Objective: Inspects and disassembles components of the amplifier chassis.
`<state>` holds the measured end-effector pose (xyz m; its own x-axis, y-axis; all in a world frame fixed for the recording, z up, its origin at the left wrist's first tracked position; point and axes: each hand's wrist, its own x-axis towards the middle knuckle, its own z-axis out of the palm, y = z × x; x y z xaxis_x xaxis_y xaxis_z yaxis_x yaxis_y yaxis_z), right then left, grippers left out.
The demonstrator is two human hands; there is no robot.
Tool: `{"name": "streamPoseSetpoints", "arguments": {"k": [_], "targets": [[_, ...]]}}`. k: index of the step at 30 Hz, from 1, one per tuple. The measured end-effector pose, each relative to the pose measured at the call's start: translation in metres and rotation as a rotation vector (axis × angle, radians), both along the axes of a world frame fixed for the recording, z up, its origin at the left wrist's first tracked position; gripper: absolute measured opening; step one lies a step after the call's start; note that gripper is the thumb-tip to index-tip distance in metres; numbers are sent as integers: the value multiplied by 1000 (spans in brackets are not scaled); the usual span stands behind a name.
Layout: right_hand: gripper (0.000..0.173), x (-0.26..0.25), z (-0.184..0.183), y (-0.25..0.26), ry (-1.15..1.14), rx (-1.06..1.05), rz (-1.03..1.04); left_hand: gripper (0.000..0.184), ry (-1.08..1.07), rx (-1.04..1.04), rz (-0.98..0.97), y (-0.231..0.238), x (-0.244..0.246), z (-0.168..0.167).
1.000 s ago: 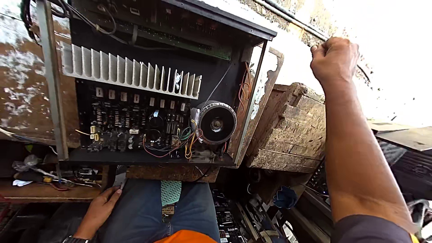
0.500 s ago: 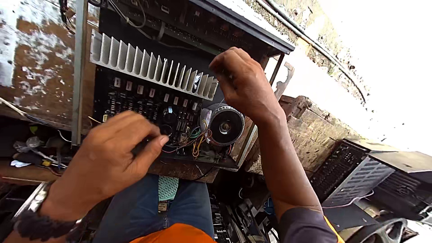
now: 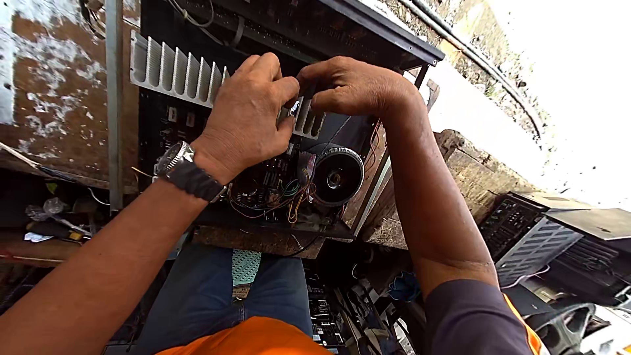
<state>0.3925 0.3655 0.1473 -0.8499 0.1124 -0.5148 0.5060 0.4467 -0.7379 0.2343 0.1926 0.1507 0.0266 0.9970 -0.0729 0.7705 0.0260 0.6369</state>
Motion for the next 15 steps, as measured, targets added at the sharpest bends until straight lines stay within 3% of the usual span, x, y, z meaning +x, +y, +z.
{"name": "streamPoseSetpoints", "arguments": {"k": [9,15], "targets": [[28,8,-8,-14,-41,-46,-106,32,81,-18,-55,1,1,2],[27,11,-19,-9,121,-29,-89,32,179,167,-102,-13,6,-10]]}}
